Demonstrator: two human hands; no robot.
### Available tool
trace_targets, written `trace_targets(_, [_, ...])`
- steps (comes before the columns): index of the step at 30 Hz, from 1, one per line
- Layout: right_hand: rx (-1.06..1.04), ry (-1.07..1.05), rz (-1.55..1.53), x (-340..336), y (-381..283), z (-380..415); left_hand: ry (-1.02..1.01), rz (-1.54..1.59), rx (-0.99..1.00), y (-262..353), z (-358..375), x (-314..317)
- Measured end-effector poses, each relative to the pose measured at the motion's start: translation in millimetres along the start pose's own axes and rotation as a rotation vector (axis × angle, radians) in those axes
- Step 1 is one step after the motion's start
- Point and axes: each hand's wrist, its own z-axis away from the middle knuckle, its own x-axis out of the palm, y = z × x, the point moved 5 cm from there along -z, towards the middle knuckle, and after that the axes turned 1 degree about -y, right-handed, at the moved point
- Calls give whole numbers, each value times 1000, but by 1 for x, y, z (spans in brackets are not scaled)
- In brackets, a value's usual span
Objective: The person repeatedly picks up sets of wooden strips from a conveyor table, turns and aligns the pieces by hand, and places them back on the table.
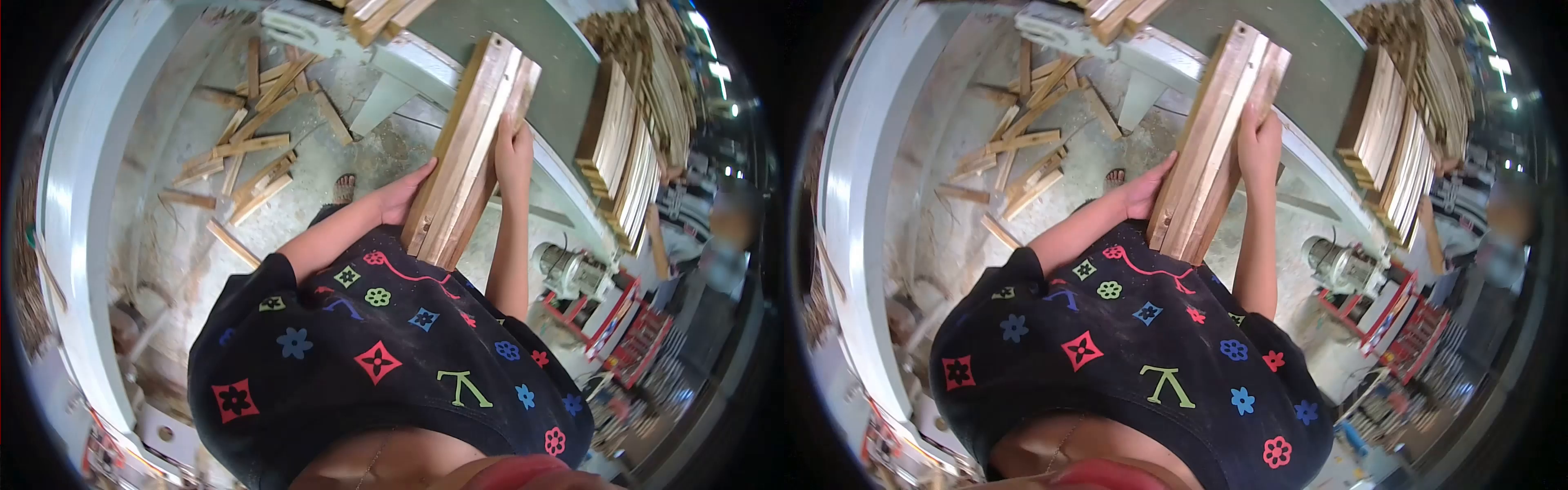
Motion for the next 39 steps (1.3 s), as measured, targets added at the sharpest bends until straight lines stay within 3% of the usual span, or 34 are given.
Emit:
trace_targets(3, [27,53,-333,5,8,25,29,-75,21,8,8,4])
trace_targets(4, [124,32,-516,10,25,28,29,-121,44,10,9,-1])
trace_targets(7, [534,-174,-1097,32,36,66,98,-374,171,22,10,-15])
trace_targets(8, [485,-253,-1088,37,44,73,107,-433,242,27,14,-17])
trace_targets(11, [539,-448,-1444,44,81,76,170,-609,417,45,24,-13])
trace_targets(14, [456,-356,-1283,50,80,75,284,-736,475,52,33,-4])
trace_targets(19, [433,-375,-1350,56,75,77,340,-811,540,56,38,4])
trace_targets(22, [438,-402,-1385,58,69,81,315,-679,384,51,39,4])
trace_targets(25, [443,-380,-1382,60,62,85,290,-671,387,50,46,15])
trace_targets(28, [448,-371,-1380,60,50,87,217,-449,418,39,43,28])
trace_targets(31, [513,-414,-1400,61,35,88,41,-239,210,30,34,21])
trace_targets(32, [500,-399,-1384,61,32,85,73,-289,197,31,35,17])
trace_targets(35, [473,-361,-1355,63,24,88,-140,51,115,42,42,16])
trace_targets(39, [504,-405,-1368,71,29,95,-42,-175,19,24,38,-20])
